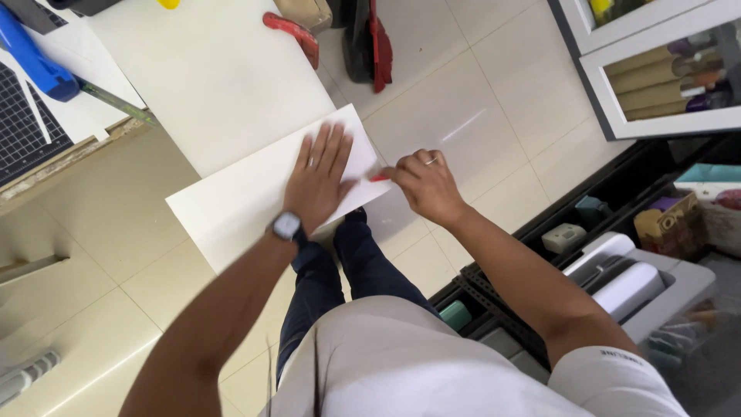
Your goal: Applying a white adhesive film to a drawer front using a roller for primer and a squeegee for smoothing.
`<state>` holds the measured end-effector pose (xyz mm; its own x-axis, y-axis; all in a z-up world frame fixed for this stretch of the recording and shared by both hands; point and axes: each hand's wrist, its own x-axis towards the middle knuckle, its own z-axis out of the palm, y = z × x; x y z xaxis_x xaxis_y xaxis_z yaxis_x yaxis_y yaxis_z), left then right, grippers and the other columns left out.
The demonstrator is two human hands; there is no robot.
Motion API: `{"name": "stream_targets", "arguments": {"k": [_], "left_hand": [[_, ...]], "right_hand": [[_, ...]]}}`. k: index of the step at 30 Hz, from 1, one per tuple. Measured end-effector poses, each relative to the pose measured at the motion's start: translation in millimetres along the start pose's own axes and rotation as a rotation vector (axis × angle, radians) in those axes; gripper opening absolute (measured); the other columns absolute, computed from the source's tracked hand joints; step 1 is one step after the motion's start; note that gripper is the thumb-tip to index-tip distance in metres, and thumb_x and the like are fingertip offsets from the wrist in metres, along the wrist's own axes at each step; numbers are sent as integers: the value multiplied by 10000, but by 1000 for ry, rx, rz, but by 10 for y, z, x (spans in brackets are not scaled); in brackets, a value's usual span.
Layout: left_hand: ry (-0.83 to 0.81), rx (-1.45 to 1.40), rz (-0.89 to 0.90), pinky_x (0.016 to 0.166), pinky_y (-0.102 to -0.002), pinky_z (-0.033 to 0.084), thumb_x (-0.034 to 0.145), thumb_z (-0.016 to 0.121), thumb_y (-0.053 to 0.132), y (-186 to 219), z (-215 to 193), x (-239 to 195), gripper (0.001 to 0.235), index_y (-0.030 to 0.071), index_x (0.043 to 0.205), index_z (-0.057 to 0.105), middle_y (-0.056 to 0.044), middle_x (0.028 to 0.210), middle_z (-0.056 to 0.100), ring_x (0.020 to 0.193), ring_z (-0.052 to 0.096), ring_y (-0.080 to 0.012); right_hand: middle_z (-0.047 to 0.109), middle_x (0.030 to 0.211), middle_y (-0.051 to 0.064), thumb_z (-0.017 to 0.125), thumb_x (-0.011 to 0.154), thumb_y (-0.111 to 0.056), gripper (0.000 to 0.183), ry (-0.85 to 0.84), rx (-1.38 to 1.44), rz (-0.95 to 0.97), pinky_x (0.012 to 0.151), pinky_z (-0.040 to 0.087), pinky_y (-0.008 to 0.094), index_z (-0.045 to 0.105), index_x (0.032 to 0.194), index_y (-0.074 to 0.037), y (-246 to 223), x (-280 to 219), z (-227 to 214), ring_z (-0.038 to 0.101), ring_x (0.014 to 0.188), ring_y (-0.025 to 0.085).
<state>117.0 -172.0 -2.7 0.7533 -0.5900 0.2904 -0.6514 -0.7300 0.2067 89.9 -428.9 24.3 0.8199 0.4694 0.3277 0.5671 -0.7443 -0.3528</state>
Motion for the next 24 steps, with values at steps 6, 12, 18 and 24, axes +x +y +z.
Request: {"name": "stream_targets", "arguments": {"k": [6, 12, 18, 24], "left_hand": [[-100, 41, -123, 1281, -541, 97, 1029, 455, 569, 136, -161, -614, 830, 60, 1654, 255, -158, 1727, 201, 1584, 134, -370], [-238, 1, -149, 1302, -541, 0, 1026, 365, 590, 104, -164, -654, 833, 99, 1664, 152, -108, 1748, 80, 1600, 7, -331], [-244, -22, -154, 1285, -589, -8, 1043, 422, 511, 162, -181, -623, 816, 48, 1655, 145, -153, 1743, 63, 1595, -1, -378], [-366, 1, -191, 1295, -564, -83, 1041, 378, 538, 129, -170, -631, 833, 78, 1663, 67, -110, 1750, -48, 1595, -114, -356]], "right_hand": [[600, 982, 22, 629, 1005, -152, 285, 53, -93, -86, 856, 418, 463, 673, 1269, -250, 316, 620, 479, 538, 943, 278], [608, 998, 34, 635, 975, -145, 308, -136, -54, -130, 892, 404, 509, 659, 1259, -264, 182, 194, 163, 548, 997, 318], [564, 964, -7, 575, 1006, -176, 275, 15, -151, -169, 839, 412, 436, 674, 1255, -237, 471, 621, 596, 543, 953, 246], [589, 943, 49, 633, 958, -104, 337, -139, -67, -231, 862, 417, 525, 676, 1256, -255, 347, 105, 322, 573, 936, 328]]}}
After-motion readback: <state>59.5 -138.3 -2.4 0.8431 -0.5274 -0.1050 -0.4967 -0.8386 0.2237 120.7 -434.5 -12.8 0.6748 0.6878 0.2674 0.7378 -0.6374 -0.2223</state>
